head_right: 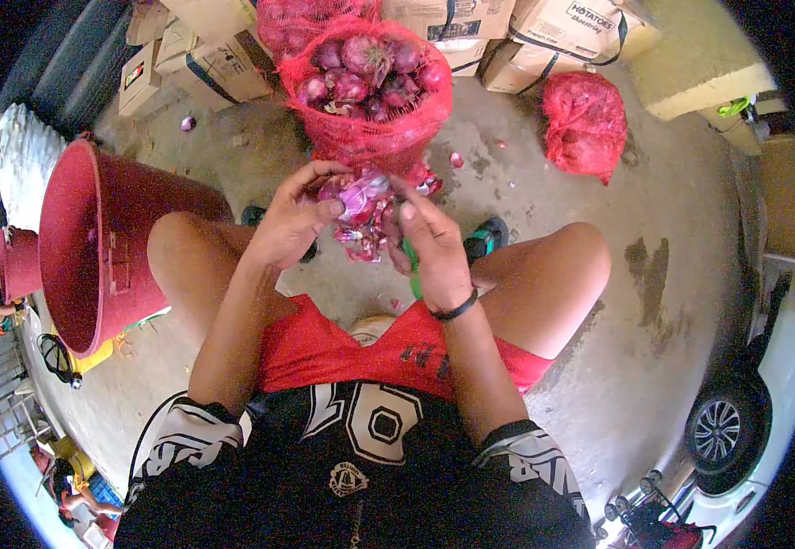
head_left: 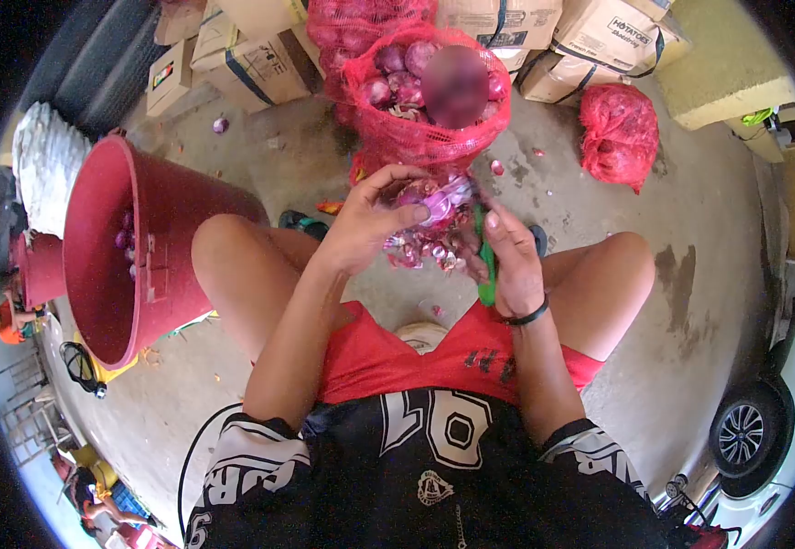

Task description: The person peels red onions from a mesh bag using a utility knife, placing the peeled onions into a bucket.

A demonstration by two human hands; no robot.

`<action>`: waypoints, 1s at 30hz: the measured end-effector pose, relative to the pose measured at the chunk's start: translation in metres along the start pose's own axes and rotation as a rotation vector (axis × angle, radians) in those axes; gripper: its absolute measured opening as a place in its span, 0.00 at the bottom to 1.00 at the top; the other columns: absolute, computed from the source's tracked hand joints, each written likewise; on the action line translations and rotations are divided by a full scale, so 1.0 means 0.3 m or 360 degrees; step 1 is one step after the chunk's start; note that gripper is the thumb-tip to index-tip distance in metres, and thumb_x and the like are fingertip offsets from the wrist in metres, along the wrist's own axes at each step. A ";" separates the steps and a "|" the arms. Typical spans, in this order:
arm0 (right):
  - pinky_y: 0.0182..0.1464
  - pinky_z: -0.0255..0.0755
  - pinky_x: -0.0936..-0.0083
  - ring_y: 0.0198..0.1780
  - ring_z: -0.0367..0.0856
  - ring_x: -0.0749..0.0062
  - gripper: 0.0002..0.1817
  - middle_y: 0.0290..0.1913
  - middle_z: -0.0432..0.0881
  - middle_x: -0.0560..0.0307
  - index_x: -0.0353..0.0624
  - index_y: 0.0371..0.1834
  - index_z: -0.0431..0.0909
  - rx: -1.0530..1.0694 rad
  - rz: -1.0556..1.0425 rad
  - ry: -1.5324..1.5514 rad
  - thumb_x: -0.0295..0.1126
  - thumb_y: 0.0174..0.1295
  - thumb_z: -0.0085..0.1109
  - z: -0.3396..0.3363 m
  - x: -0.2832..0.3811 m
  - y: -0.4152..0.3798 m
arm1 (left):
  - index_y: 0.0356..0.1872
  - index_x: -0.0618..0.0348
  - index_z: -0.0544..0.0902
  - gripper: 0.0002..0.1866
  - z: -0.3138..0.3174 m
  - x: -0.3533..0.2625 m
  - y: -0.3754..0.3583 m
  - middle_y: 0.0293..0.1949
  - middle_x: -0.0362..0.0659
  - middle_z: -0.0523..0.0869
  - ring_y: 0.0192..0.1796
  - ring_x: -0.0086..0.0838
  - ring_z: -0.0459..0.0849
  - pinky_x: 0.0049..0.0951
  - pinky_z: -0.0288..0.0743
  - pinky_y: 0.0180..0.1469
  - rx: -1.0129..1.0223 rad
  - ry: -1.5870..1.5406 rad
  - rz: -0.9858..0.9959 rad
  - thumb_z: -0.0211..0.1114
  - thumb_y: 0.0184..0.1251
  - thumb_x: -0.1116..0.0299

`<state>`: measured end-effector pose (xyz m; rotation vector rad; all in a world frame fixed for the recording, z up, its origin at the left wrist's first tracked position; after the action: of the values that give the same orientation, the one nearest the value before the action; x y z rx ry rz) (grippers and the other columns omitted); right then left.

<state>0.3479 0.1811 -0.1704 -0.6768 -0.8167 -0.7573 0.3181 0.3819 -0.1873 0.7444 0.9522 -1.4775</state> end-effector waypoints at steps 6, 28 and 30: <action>0.19 0.55 0.89 0.19 0.63 0.85 0.26 0.28 0.70 0.66 0.46 0.73 0.62 -0.0192 -0.0052 -0.0018 0.43 0.76 0.45 -0.089 0.043 0.038 | 0.56 0.61 0.76 0.24 -0.029 -0.012 -0.026 0.52 0.41 0.80 0.55 0.26 0.78 0.27 0.72 0.60 0.0097 -0.0207 -0.0013 0.70 0.56 0.80; 0.53 0.74 0.68 0.50 0.83 0.58 0.32 0.50 0.79 0.32 0.39 0.75 0.56 -0.0191 -0.0503 -0.1401 0.37 0.70 0.52 0.026 -0.061 -0.008 | 0.48 0.58 0.71 0.21 0.038 0.033 -0.014 0.44 0.39 0.78 0.48 0.26 0.79 0.34 0.79 0.53 -0.0249 -0.0438 0.0097 0.70 0.56 0.83; 0.56 0.73 0.64 0.56 0.81 0.44 0.32 0.54 0.78 0.30 0.40 0.75 0.56 -0.0098 -0.0799 -0.1461 0.35 0.69 0.52 0.052 -0.056 -0.002 | 0.47 0.58 0.71 0.22 0.047 0.036 -0.015 0.44 0.38 0.78 0.48 0.24 0.79 0.29 0.78 0.52 -0.0289 -0.0357 0.0097 0.71 0.55 0.83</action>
<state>0.3337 0.1980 -0.1761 -0.8977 -1.8543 -0.9210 0.3133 0.3643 -0.1897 0.4611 0.8702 -1.3679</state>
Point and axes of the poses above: each hand's wrist, its own y-axis towards the middle knuckle, its own z-axis out of the palm, x = y × z, the point moved 1 cm from there along y, towards the middle knuckle
